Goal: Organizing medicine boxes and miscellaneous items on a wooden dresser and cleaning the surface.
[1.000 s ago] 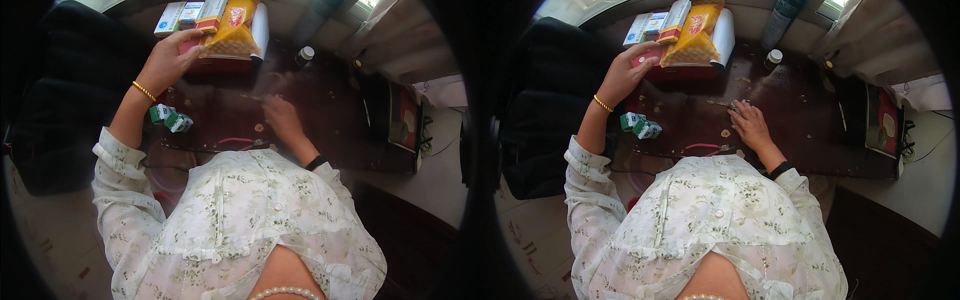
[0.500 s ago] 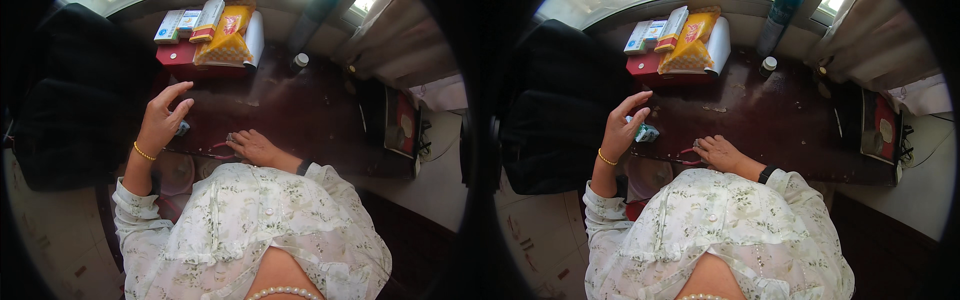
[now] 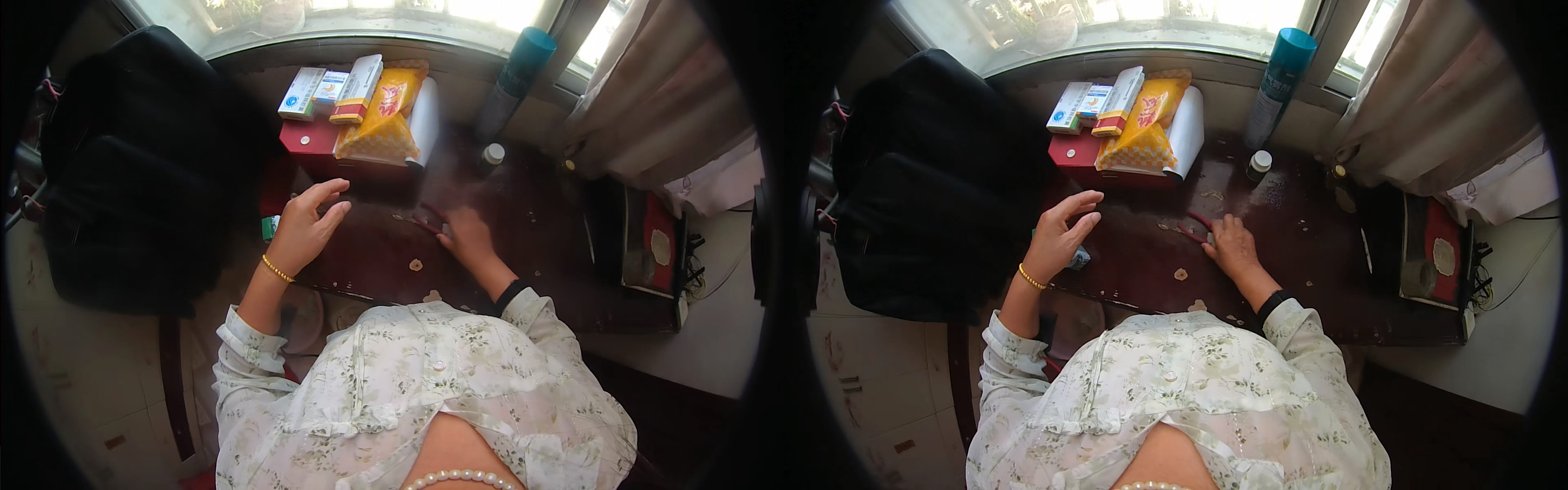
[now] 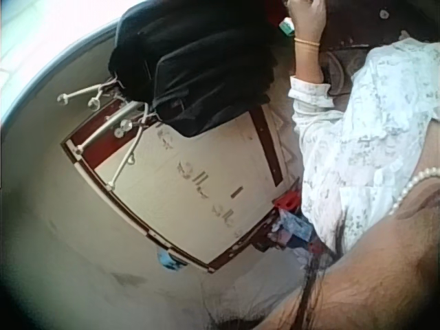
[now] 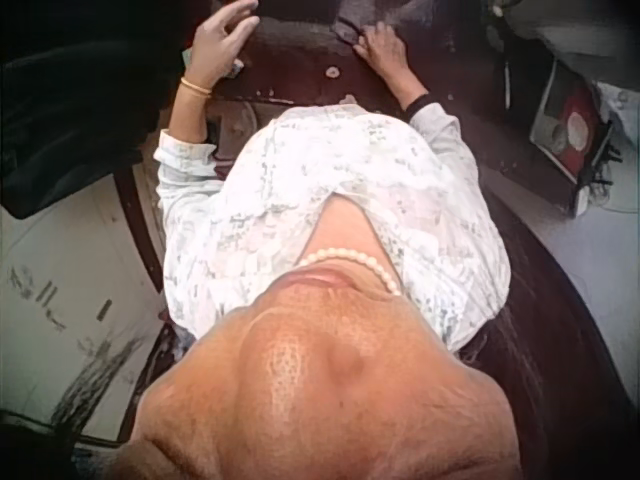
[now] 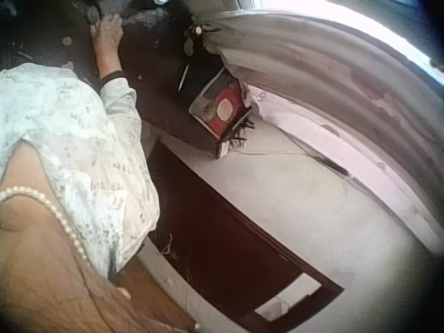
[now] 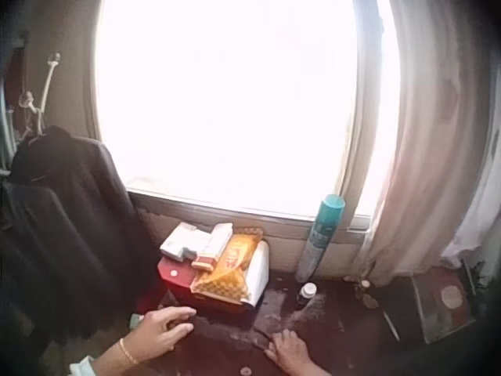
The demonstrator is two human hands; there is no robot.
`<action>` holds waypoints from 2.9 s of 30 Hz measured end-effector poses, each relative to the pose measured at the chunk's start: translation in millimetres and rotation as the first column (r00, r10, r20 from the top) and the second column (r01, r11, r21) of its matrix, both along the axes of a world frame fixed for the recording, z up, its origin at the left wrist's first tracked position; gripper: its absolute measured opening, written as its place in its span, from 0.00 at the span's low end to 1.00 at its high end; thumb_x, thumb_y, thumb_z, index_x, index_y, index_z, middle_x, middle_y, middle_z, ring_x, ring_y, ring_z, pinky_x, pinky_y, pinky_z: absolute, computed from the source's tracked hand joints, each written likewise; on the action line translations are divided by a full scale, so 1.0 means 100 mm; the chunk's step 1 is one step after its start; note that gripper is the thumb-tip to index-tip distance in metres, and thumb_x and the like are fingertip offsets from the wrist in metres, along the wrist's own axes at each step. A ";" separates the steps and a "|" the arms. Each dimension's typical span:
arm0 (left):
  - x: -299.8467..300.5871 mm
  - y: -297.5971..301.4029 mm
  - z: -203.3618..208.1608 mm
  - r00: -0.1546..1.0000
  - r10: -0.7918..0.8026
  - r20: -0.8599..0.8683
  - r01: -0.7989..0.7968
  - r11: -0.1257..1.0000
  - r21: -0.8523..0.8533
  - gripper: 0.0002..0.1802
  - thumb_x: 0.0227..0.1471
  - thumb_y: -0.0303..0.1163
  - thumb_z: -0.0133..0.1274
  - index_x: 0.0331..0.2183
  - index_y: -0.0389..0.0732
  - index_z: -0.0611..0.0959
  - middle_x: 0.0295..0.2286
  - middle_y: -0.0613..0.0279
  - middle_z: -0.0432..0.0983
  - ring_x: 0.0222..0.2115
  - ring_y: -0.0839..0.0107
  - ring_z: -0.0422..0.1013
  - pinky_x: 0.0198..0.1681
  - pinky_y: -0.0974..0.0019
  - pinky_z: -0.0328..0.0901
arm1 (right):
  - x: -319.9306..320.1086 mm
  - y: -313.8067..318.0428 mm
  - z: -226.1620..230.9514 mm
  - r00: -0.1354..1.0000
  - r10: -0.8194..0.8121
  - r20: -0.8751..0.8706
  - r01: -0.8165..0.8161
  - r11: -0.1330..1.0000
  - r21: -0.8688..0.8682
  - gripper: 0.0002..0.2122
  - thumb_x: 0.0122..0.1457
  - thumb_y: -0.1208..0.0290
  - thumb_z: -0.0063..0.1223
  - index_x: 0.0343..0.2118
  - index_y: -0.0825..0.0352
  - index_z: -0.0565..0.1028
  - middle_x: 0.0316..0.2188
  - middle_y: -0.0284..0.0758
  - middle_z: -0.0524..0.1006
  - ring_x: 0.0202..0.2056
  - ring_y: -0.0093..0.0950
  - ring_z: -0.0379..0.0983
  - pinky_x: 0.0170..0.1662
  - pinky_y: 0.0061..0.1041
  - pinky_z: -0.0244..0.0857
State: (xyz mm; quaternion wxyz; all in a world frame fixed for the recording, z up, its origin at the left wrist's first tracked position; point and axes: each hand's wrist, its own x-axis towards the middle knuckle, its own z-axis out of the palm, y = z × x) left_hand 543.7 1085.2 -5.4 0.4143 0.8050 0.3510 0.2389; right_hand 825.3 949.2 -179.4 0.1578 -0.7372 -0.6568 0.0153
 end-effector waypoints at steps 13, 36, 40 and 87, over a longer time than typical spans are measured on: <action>1.01 1.12 -0.52 0.851 0.503 -0.152 -0.447 0.845 0.293 0.52 0.48 0.62 0.59 0.63 0.38 0.62 0.57 0.41 0.62 0.57 0.46 0.63 0.57 0.51 0.63 | -0.10 -0.32 0.17 0.942 0.137 -0.307 -0.098 0.985 0.140 0.23 0.49 0.68 0.65 0.50 0.58 0.75 0.43 0.36 0.73 0.46 0.38 0.71 0.47 0.35 0.68; 0.52 0.33 0.13 0.315 0.283 0.906 0.863 0.313 -0.398 0.45 0.61 0.67 0.33 0.64 0.41 0.59 0.55 0.43 0.67 0.49 0.52 0.72 0.47 0.43 0.71 | -0.27 0.04 1.65 0.455 0.181 -0.872 0.359 0.858 0.366 0.15 0.65 0.65 0.54 0.50 0.68 0.74 0.44 0.30 0.77 0.45 0.19 0.70 0.50 0.20 0.64; 0.52 0.23 0.13 0.407 0.234 0.883 0.840 0.282 -0.463 0.40 0.63 0.63 0.31 0.62 0.41 0.62 0.52 0.47 0.70 0.49 0.58 0.72 0.49 0.49 0.72 | -0.76 0.26 2.46 0.822 0.403 -0.403 0.070 0.631 0.772 0.17 0.63 0.60 0.56 0.49 0.65 0.76 0.49 0.38 0.75 0.48 0.28 0.73 0.52 0.29 0.67; 0.63 -0.76 0.30 0.481 0.261 0.837 0.562 0.641 -0.523 0.37 0.66 0.57 0.29 0.62 0.38 0.59 0.55 0.55 0.67 0.56 0.63 0.67 0.57 0.56 0.65 | -0.76 0.17 2.31 0.871 0.457 0.179 -0.435 0.550 0.713 0.12 0.57 0.76 0.54 0.44 0.64 0.80 0.54 0.38 0.75 0.59 0.37 0.69 0.64 0.41 0.59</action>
